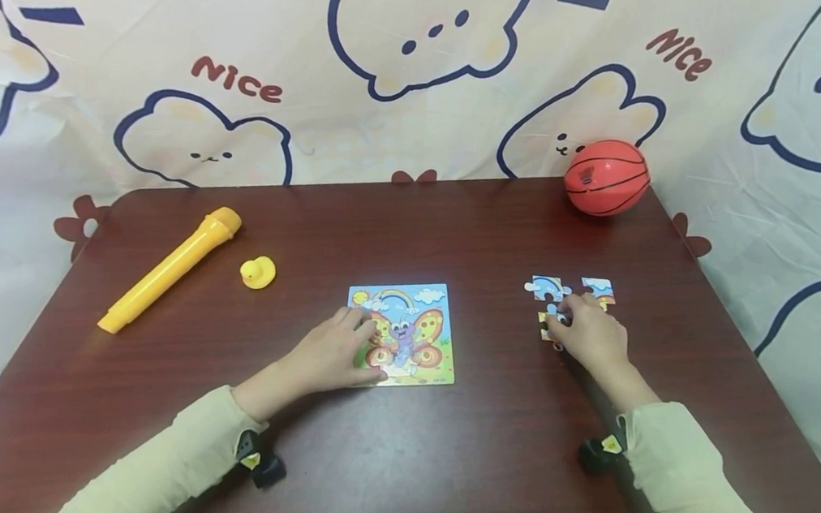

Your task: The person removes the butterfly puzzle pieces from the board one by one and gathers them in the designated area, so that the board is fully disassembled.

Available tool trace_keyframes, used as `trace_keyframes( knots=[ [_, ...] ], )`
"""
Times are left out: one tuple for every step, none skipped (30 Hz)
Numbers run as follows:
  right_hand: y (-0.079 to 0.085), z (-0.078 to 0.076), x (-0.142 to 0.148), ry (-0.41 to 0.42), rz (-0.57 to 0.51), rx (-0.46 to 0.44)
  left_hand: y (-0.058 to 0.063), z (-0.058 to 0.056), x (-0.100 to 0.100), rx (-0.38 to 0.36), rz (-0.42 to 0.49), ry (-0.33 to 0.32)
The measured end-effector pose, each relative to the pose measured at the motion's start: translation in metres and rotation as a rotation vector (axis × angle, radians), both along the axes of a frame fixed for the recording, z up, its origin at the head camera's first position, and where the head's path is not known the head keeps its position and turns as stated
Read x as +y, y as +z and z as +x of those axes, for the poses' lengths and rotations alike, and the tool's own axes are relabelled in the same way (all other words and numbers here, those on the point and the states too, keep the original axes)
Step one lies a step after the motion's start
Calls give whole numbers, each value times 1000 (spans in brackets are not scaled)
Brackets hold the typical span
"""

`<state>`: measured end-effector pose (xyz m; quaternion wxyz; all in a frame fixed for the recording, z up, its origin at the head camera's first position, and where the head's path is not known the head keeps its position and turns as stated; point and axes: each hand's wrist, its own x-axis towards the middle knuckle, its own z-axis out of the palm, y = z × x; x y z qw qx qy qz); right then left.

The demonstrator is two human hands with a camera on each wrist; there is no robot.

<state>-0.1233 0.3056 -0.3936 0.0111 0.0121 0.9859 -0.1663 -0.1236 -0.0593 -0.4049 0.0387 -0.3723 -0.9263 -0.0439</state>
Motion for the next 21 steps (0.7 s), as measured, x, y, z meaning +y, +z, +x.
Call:
trace_keyframes(
  knots=[
    [0, 0, -1, 4, -11, 8, 0, 0, 0, 2, 0, 0],
    [1, -1, -3, 15, -27, 21, 0, 0, 0, 4, 1, 0],
    [1, -1, -5, 29, -45, 38, 0, 0, 0, 6, 2, 1],
    [2, -1, -8, 45, -60, 58, 0, 0, 0, 8, 2, 1],
    [2, -1, -12, 62, -74, 80, 0, 0, 0, 11, 2, 0],
    [2, -2, -17, 82, -86, 99, 0, -1, 0, 12, 2, -1],
    [3, -2, -22, 104, -93, 113, 0, -1, 0, 13, 2, -2],
    [3, -3, -27, 127, -102, 124, 0, -1, 0, 13, 0, -2],
    [4, -3, -34, 144, -109, 129, 0, -1, 0, 13, -3, -3],
    [5, -4, -40, 158, -112, 128, 0, -1, 0, 10, -4, -2],
    [5, -5, -47, 174, -118, 122, 0, -1, 0, 5, -3, -2],
    [6, -6, -54, 191, -128, 113, 0, -1, 0, -1, -5, -1],
    [7, -7, -61, 207, -138, 104, 1, -1, 0, -9, -3, 1],
    [8, -7, -68, 221, -147, 97, 1, -1, -1, -19, -3, 3],
    [8, -8, -76, 236, -154, 92, 2, -2, -1, -29, -5, 5],
    [9, -8, -83, 250, -161, 86, 2, -2, -1, -40, -4, 6],
    [9, -8, -90, 265, -163, 79, 3, -2, -2, -52, -3, 6],
    [8, -7, -97, 282, -163, 74, 3, -3, -2, -64, -5, 8],
    [8, -6, -103, 300, -157, 71, 4, -3, -2, -77, -2, 10],
    [7, -5, -110, 319, -146, 66, 5, -3, -3, -89, -3, 11],
    [6, -4, -116, 341, -137, 60, 5, -3, -3, -101, -2, 12]
  ],
)
